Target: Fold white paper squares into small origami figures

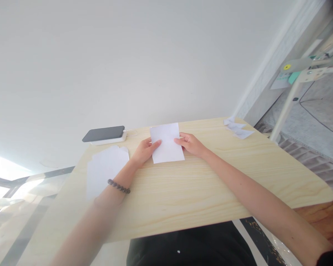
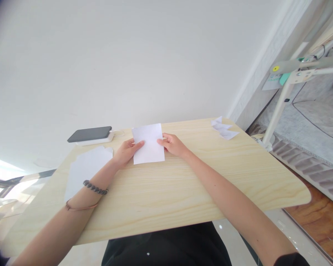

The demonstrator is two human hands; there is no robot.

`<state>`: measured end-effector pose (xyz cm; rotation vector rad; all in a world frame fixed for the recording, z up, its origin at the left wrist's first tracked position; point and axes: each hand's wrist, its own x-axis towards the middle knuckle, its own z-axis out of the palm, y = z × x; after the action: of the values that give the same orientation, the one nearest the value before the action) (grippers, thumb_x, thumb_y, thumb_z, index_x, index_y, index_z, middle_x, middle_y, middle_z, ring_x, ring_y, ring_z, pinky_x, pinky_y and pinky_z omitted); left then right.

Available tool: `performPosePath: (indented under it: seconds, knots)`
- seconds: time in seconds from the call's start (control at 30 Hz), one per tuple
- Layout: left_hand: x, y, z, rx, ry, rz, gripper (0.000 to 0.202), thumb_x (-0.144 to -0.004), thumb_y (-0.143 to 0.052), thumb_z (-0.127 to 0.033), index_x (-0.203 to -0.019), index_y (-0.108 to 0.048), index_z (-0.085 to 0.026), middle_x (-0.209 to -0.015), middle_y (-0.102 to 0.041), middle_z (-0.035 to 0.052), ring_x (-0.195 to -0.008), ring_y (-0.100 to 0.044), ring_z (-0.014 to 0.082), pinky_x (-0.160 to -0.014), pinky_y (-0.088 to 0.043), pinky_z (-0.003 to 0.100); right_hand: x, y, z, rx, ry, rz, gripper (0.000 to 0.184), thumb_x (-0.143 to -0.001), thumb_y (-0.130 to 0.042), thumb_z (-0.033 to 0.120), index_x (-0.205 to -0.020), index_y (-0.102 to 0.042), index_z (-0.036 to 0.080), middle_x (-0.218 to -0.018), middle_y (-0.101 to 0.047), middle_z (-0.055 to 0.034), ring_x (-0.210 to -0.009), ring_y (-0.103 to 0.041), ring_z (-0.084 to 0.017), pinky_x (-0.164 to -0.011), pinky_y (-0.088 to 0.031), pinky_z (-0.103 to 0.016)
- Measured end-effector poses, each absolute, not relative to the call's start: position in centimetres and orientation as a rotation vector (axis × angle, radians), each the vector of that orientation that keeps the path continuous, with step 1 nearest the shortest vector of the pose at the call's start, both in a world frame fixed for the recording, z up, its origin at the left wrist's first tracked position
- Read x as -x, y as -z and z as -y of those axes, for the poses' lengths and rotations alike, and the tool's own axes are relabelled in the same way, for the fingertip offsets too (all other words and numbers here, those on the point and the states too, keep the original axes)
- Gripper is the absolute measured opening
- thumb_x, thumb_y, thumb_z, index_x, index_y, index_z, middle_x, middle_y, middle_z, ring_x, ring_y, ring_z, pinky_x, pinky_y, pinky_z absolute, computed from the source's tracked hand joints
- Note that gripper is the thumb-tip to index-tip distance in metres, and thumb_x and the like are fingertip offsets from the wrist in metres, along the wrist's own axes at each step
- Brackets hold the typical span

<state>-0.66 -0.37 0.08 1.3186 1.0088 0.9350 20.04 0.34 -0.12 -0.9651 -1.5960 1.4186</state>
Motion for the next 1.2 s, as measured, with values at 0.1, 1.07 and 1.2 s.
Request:
performPosePath:
  seconds: [0.1, 1.07, 1.2]
  knots:
    - [0.6, -0.1, 0.4, -1.311, -0.937, -0.992, 0.049, -0.070, -0.060, -0.045, -0.108, -0.054, -0.014, -0.094, -0.065, 0.0111, -0.083, -0.061, 0.0228, -0.070, -0.050, 0.033, -20.0, 0.0, -0.3, 0.952, -1.425, 1.588, 0.034, -0.076, -0.053, 0.036, -0.103, -0.055, 0.016, -0.080, -0.065, -0.0041, -0.069, -0.059, -0.013, -0.058, -0.045, -0.024]
    - [1.2, -0.3, -0.1, -1.462, -0.845, -1.088, 0.050, -0.067, -0.062, -0.045, -0.108, -0.053, -0.017, -0.079, -0.062, 0.0050, -0.064, -0.055, 0.0132, -0.055, -0.040, 0.023, -20.3, 0.3, -0.4, 1.000, -1.134, 1.722, 0.040, -0.080, -0.033, 0.022, -0.115, -0.054, 0.023, -0.099, -0.063, -0.0030, -0.089, -0.057, -0.015, -0.076, -0.044, -0.028]
    - [1.1, -0.2, -0.1, -1.495, -0.864, -1.097, 0.050, -0.065, -0.064, -0.044, -0.107, -0.053, -0.018, -0.088, -0.063, 0.0069, -0.070, -0.057, 0.0153, -0.059, -0.042, 0.025, -20.2, 0.2, -0.5, 1.007, -1.344, 1.557, 0.048, -0.084, -0.027, 0.043, -0.117, -0.050, 0.017, -0.088, -0.065, -0.0065, -0.075, -0.060, -0.017, -0.064, -0.046, -0.028]
